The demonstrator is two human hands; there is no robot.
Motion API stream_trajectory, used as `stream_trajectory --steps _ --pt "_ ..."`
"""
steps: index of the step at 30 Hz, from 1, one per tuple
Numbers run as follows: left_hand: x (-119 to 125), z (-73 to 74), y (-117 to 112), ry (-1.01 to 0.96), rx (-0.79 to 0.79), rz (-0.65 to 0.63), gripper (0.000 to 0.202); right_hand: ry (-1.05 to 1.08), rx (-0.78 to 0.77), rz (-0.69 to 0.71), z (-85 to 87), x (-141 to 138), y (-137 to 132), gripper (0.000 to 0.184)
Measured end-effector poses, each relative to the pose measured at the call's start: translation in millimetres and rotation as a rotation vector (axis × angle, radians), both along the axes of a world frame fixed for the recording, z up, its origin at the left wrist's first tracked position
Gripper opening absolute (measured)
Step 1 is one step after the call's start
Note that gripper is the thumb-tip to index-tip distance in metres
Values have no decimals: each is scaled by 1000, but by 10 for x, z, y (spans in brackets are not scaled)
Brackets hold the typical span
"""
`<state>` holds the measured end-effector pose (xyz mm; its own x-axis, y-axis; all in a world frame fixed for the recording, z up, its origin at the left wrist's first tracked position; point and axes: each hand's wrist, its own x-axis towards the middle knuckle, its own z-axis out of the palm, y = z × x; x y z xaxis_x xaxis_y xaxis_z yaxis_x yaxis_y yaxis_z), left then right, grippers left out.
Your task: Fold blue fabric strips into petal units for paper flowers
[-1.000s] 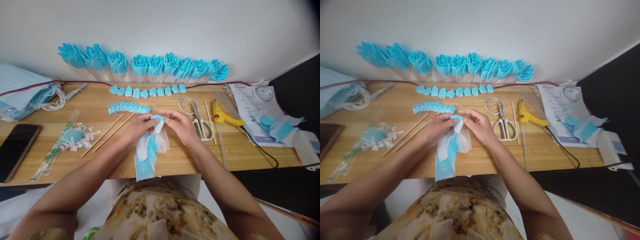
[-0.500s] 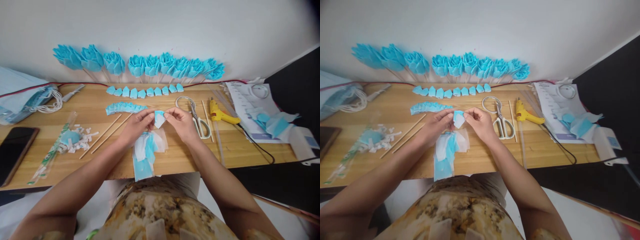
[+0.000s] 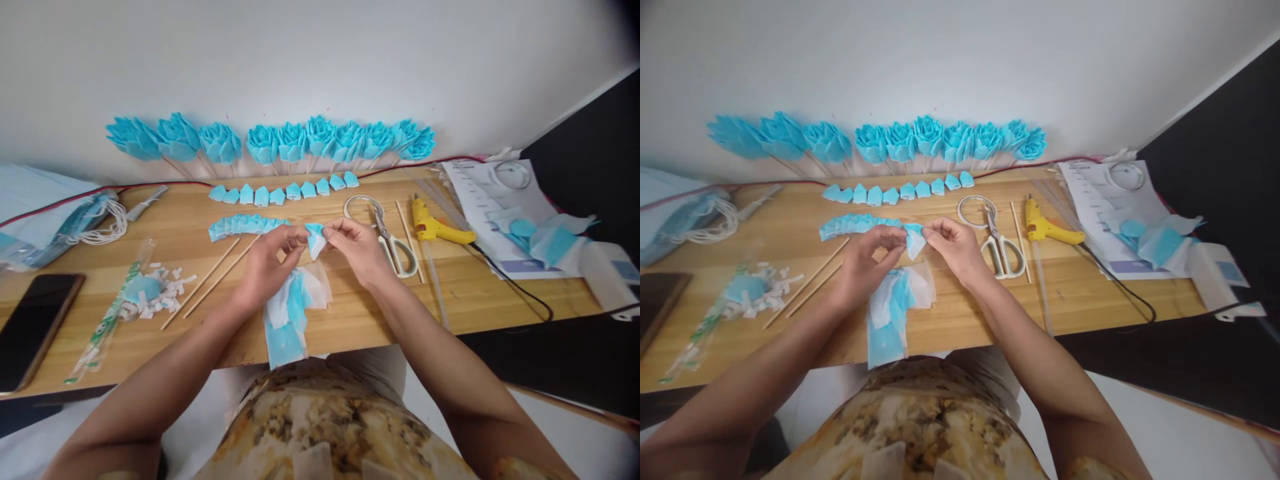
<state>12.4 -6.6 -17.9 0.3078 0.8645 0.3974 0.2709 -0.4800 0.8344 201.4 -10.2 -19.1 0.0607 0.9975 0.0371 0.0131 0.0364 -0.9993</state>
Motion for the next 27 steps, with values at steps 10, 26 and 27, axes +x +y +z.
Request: stream_trajectory --steps 10,26,27 --pt "-41 4 25 159 298 -4 29 17 -17 32 36 -20 -13 20" --pt "-80 124 74 -193 -330 17 36 -13 25 -7 15 -1 -3 18" --pt "-85 157 73 -165 -369 6 40 -43 42 -7 17 -1 -9 17"
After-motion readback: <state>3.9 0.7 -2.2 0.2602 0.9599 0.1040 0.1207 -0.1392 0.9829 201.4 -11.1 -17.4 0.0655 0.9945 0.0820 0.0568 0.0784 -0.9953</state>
